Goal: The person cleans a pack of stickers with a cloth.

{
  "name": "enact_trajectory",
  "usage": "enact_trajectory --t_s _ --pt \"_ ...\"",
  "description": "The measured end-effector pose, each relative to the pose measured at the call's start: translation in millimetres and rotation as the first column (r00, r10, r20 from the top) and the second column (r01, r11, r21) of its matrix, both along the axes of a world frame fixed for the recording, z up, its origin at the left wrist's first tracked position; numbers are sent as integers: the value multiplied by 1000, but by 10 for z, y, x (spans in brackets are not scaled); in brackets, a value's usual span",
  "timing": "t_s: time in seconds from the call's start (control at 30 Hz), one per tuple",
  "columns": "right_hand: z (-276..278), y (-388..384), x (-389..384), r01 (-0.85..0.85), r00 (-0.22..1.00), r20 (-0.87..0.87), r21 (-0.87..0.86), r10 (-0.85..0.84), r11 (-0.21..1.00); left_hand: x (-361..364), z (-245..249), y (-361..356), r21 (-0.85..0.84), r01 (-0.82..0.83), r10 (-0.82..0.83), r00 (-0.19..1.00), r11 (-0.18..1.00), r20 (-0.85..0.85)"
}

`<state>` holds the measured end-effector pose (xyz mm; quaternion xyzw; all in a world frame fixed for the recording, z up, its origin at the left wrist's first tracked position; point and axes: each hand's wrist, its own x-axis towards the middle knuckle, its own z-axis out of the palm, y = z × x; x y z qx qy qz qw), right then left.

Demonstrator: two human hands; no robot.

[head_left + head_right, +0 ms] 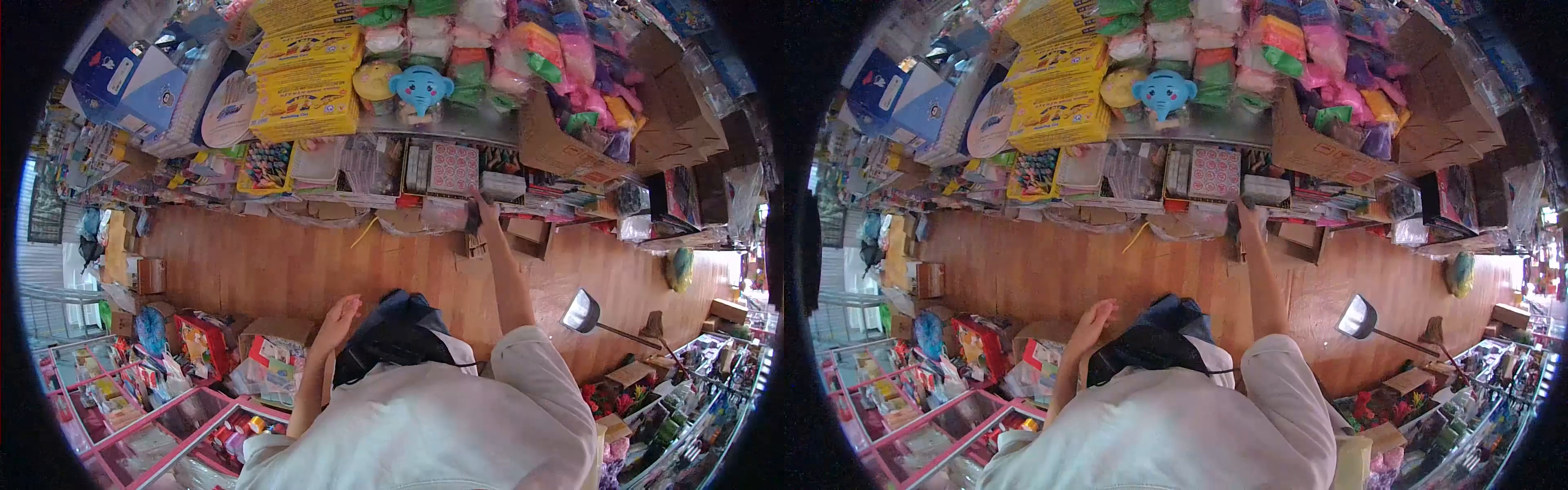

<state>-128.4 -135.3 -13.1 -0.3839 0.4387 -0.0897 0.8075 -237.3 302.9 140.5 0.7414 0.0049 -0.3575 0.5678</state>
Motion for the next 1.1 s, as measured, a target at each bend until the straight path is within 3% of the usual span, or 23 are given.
enact_trajectory --t_s 0.03,0.07,0.1,0.13,0.2,0.23,0.3,0.33,0.4,0.43,0.5,0.53,0.63,0.67,0.73,0.77,0.8,0.87,0.9,0.97,1.0,1.07,1.1 --pt "23 -83 -98 -261 961 -210 -499 177 826 -10 25 8 -2 0 0 1000 1000 1" --pt "54 -181 -179 -511 859 -468 -777 207 368 -29 51 19 -1 -56 56 998 998 -37" --pt "-37 -327 -249 -504 861 -476 -847 180 169 -47 68 27 3 -113 113 991 994 -76" --pt "-8 -463 -278 -507 858 -479 -846 184 166 -64 48 49 3 -118 118 990 993 -80" --pt "82 -689 -260 -347 937 -337 -867 -92 -357 -93 -8 81 47 -138 140 988 989 -65" --pt "219 -723 -220 -349 936 -340 -867 -92 -357 -99 -20 74 48 -137 140 988 989 -68" --pt "409 -850 -151 -591 769 -636 -747 68 -305 -97 -25 41 67 -111 114 992 992 -49" --pt "402 -885 -120 -592 768 -637 -746 66 -304 -97 -18 10 66 -109 112 992 992 -50" --pt "339 -938 -52 -727 569 -821 -529 48 -438 -104 -1 -63 18 -98 98 995 995 -5" --pt "217 -971 -41 -721 572 -819 -532 52 -444 -106 -8 -79 17 -106 106 994 994 -1" --pt "18 -1000 44 -552 725 -680 -481 -108 -681 -123 -20 -93 5 -93 93 995 996 21" --pt "11 -1020 101 -529 733 -675 -489 -83 -694 -137 39 -99 10 -122 121 992 993 29" --pt "130 -1048 228 -675 525 -835 -292 -163 -678 -213 130 -43 83 -101 101 995 991 -3" --pt "133 -1038 261 -672 525 -837 -296 -155 -679 -256 78 13 86 -115 115 993 990 3" --pt "-33 -1256 309 -432 725 -683 -345 -93 -833 -328 17 101 85 -118 118 993 989 1" --pt "-79 -1349 367 -503 555 -829 -262 -75 -823 -357 1 147 90 -99 98 995 991 16" --pt "-31 -1347 310 -511 551 -830 -259 -81 -820 -368 14 149 95 -79 77 997 992 33" --pt "93 -1335 262 -404 699 -714 -362 -28 -840 -363 42 138 105 -92 91 996 990 12" --pt "166 -1354 250 -410 699 -714 -362 -34 -837 -350 98 125 117 -114 115 993 987 -8" --pt "315 -1378 226 -645 465 -885 -327 -16 -691 -316 188 71 109 -124 126 992 986 -12" --pt "318 -1428 179 -650 464 -886 -324 -21 -688 -298 210 44 100 -140 142 990 985 -16" --pt "359 -1562 61 -471 709 -698 -571 96 -672 -266 179 35 98 -113 115 993 989 -19" --pt "431 -1589 -3 -476 711 -698 -567 85 -672 -248 152 20 100 -92 94 995 991 -20"
